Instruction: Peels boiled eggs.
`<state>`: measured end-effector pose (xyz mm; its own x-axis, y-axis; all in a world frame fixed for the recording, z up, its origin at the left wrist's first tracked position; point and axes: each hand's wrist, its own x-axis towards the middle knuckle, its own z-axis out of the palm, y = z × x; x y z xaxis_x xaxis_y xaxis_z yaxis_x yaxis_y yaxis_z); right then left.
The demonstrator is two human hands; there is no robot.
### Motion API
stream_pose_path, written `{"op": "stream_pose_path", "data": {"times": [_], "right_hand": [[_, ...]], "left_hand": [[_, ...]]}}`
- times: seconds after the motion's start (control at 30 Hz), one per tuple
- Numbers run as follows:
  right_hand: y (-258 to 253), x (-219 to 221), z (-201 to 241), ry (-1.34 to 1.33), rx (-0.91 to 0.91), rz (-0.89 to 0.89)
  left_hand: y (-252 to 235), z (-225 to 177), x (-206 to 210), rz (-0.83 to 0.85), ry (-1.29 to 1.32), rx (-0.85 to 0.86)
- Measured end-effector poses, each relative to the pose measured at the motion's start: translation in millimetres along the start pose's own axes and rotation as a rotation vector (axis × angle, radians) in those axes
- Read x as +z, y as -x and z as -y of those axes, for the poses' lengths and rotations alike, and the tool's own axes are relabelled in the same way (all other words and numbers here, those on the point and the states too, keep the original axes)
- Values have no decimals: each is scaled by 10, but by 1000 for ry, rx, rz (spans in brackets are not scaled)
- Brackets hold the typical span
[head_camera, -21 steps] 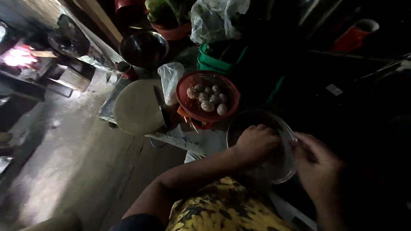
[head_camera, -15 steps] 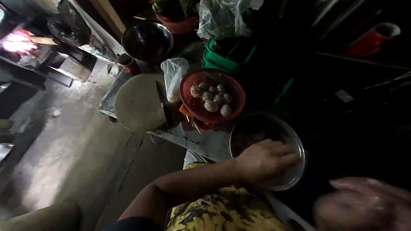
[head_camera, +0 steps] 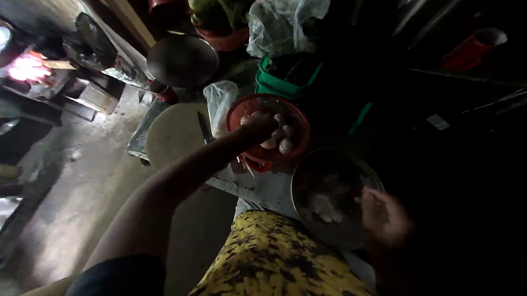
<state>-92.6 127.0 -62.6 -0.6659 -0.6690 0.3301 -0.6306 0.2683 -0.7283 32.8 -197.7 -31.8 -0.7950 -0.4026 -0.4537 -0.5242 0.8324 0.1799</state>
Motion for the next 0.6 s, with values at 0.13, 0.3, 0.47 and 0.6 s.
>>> {"op": "stream_pose_path", "data": {"times": [0.13, 0.3, 0.47, 0.6], "right_hand": [[181, 53, -41, -23, 119, -10], [248, 32, -47, -31, 153, 14], [195, -21, -18, -95, 172, -19], [204, -51, -29, -159, 139, -38]], "left_hand": [[-60, -87, 205, 118, -75, 4], [-52, -61, 302, 180, -50, 48], [-135, 75, 335, 161, 68, 141], [-45, 135, 192, -2, 321, 153]]}}
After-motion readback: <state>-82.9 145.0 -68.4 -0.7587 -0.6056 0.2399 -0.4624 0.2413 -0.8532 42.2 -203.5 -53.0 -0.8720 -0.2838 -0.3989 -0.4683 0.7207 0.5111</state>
